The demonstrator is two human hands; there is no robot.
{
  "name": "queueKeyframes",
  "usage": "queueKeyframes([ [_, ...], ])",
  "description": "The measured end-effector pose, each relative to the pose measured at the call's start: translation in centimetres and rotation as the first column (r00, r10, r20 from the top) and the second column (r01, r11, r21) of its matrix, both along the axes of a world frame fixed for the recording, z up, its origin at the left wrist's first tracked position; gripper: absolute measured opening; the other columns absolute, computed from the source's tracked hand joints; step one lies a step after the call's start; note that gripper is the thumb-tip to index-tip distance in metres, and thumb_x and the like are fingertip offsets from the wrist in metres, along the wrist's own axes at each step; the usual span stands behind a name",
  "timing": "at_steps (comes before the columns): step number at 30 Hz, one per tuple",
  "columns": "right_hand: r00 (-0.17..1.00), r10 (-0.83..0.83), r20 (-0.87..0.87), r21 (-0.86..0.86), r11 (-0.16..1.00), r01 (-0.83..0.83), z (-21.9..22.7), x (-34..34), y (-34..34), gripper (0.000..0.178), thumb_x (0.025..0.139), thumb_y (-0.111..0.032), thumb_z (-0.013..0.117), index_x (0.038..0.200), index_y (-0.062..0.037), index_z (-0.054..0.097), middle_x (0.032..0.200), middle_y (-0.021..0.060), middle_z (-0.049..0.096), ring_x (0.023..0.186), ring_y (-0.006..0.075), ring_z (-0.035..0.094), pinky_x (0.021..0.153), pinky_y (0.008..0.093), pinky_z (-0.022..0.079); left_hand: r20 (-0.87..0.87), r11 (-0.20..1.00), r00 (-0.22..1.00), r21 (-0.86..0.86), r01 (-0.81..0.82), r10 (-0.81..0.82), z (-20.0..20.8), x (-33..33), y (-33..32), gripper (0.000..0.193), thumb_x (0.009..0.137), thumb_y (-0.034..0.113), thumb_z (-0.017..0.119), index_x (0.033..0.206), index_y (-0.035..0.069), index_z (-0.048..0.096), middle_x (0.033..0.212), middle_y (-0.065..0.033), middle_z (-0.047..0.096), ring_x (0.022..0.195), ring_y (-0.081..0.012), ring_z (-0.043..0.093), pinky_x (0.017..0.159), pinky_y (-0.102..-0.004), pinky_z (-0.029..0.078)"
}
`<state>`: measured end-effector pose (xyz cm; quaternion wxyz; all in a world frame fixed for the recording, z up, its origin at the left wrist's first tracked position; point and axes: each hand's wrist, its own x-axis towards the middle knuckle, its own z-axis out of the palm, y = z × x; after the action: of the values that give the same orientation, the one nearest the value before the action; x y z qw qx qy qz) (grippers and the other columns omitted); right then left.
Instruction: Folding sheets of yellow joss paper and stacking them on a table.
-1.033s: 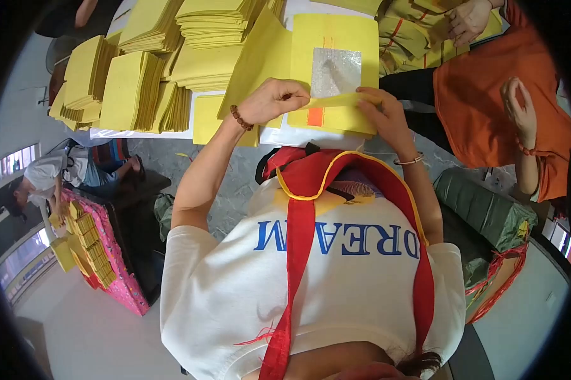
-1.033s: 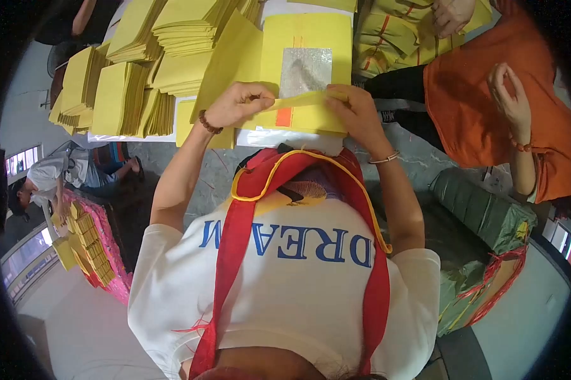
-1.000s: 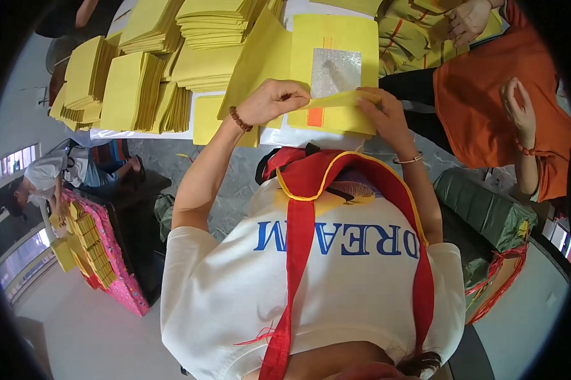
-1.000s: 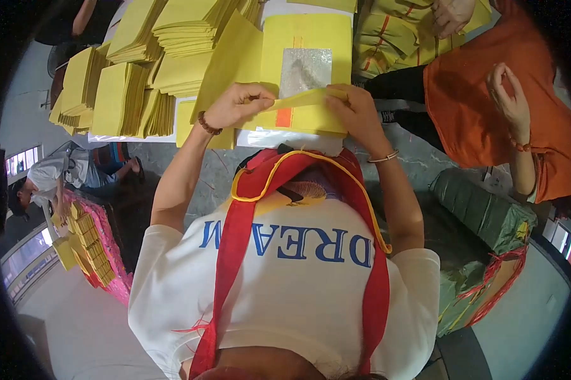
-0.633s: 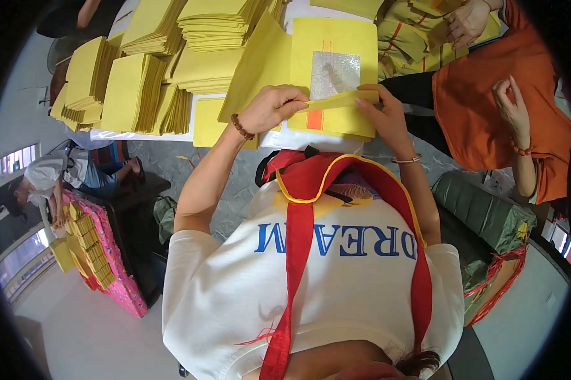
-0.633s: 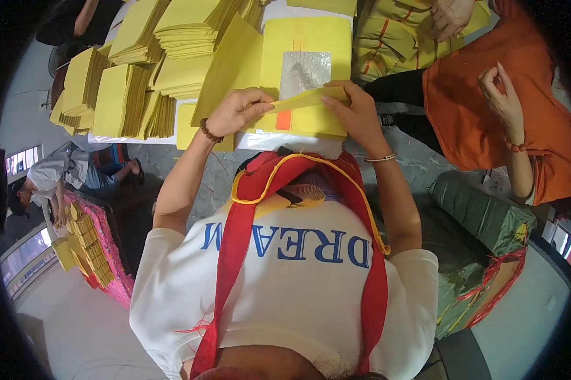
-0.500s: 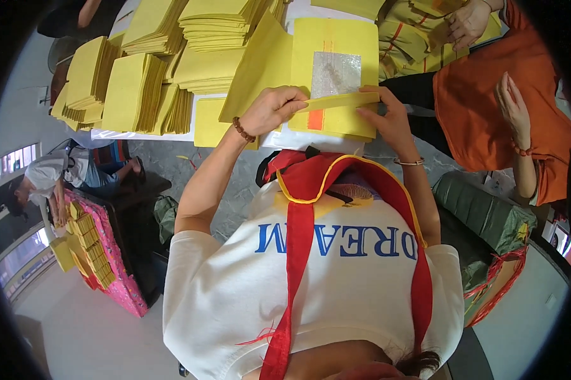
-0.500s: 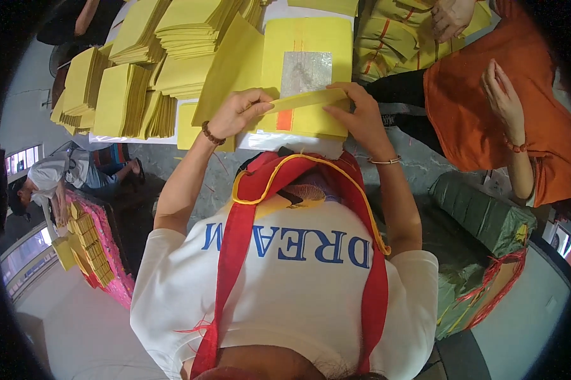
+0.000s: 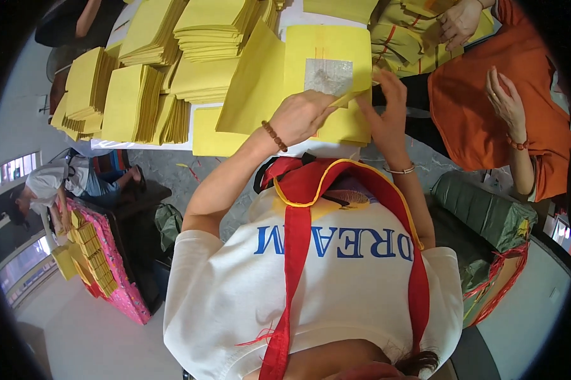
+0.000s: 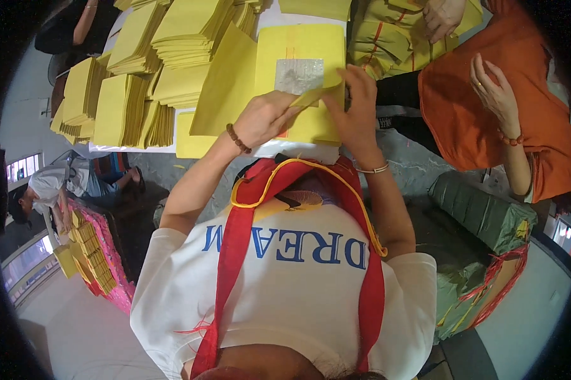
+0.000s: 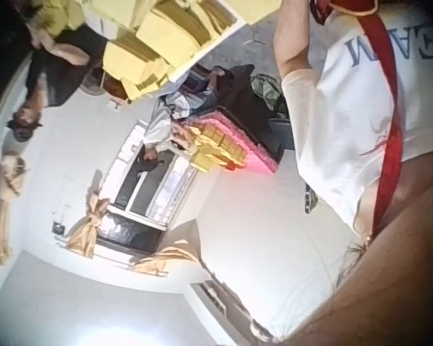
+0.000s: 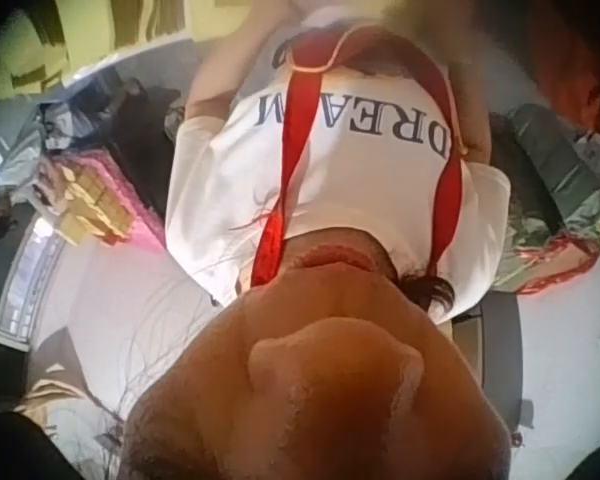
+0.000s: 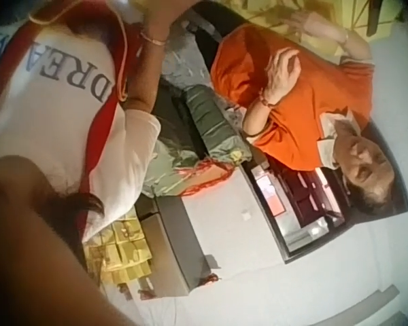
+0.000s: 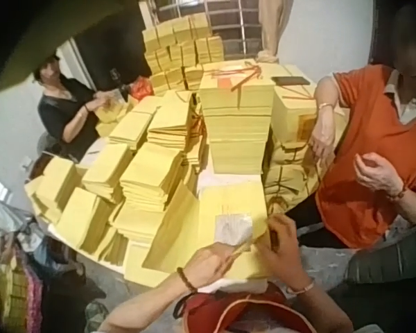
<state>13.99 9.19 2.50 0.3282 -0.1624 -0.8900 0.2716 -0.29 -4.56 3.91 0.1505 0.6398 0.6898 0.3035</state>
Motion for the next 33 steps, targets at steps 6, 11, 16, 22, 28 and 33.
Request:
queueKeyframes([
  [6,0.89,-0.338,-0.305,-0.952,0.081,-0.295,0.1,-1.9,-1.5,0.054,0.092,-0.01,0.049,0.139,-0.0019,0.024,0.13,0.0069,0.041,0.115,0.0138,0.041,0.094,0.0288,0.036,0.247,0.987,0.962,0.081,-0.139,0.115,-0.7,0.4,-1.2,0.022,0.089,0.017,0.054,0.101,0.0,0.06,0.079,-0.0173,0.058,0.071,-0.0306,0.056,0.064,-0.0354,0.046],
  [11,0.928,-0.199,-0.313,-0.95,0.063,-0.307,0.3,-3.0,-2.5,0.057,0.091,-0.008,0.046,0.141,0.0,0.02,0.135,0.0101,0.039,0.121,0.0144,0.039,0.101,0.0258,0.029,0.48,0.999,0.877,-0.045,-0.003,0.024,-1.0,-0.6,-1.0,0.03,0.091,0.021,0.052,0.111,0.0,0.057,0.094,-0.0118,0.061,0.08,-0.0229,0.057,0.073,-0.0315,0.047],
  [16,0.961,-0.072,-0.269,-0.914,0.335,-0.231,-2.0,-3.2,-3.8,0.061,0.088,-0.011,0.051,0.14,0.0023,0.022,0.138,0.0134,0.034,0.126,0.0199,0.035,0.104,0.0295,0.027,0.96,0.974,0.204,-0.162,-0.158,0.192,-1.2,-1.2,1.7,0.044,0.095,0.033,0.046,0.127,0.002,0.045,0.104,-0.0091,0.06,0.094,-0.0107,0.055,0.078,-0.0253,0.046],
  [22,0.988,0.113,-0.109,-0.593,0.79,-0.156,-2.4,-3.4,-4.6,0.066,0.084,-0.017,0.056,0.137,0.0057,0.024,0.14,0.0237,0.027,0.133,0.0326,0.023,0.109,0.0368,0.018,0.961,0.937,0.211,-0.102,-0.334,0.18,-2.8,-1.3,4.6,0.047,0.085,0.023,0.064,0.12,-0.003,0.046,0.089,-0.004,0.057,0.061,-0.0049,0.049,0.052,-0.0176,0.041],
  [28,0.981,0.099,-0.167,-0.642,0.744,-0.185,-2.9,-3.3,-4.4,0.067,0.083,-0.017,0.057,0.137,0.0056,0.024,0.14,0.0227,0.027,0.133,0.0318,0.024,0.109,0.0366,0.019,0.975,0.937,0.14,-0.118,-0.327,0.171,-3.4,-1.3,4.5,0.045,0.083,0.016,0.067,0.119,-0.002,0.048,0.089,-0.0039,0.056,0.061,-0.0049,0.049,0.051,-0.0174,0.041],
  [33,0.967,0.074,-0.244,-0.719,0.655,-0.231,-3.7,-3.3,-4.4,0.066,0.083,-0.014,0.056,0.137,0.0055,0.023,0.14,0.0222,0.028,0.132,0.0306,0.026,0.108,0.036,0.02,0.991,0.951,0.103,-0.054,-0.304,0.089,-3.8,-1.4,4.4,0.043,0.082,0.013,0.068,0.117,-0.002,0.05,0.091,-0.0037,0.055,0.065,-0.0057,0.053,0.054,-0.0174,0.044],
])
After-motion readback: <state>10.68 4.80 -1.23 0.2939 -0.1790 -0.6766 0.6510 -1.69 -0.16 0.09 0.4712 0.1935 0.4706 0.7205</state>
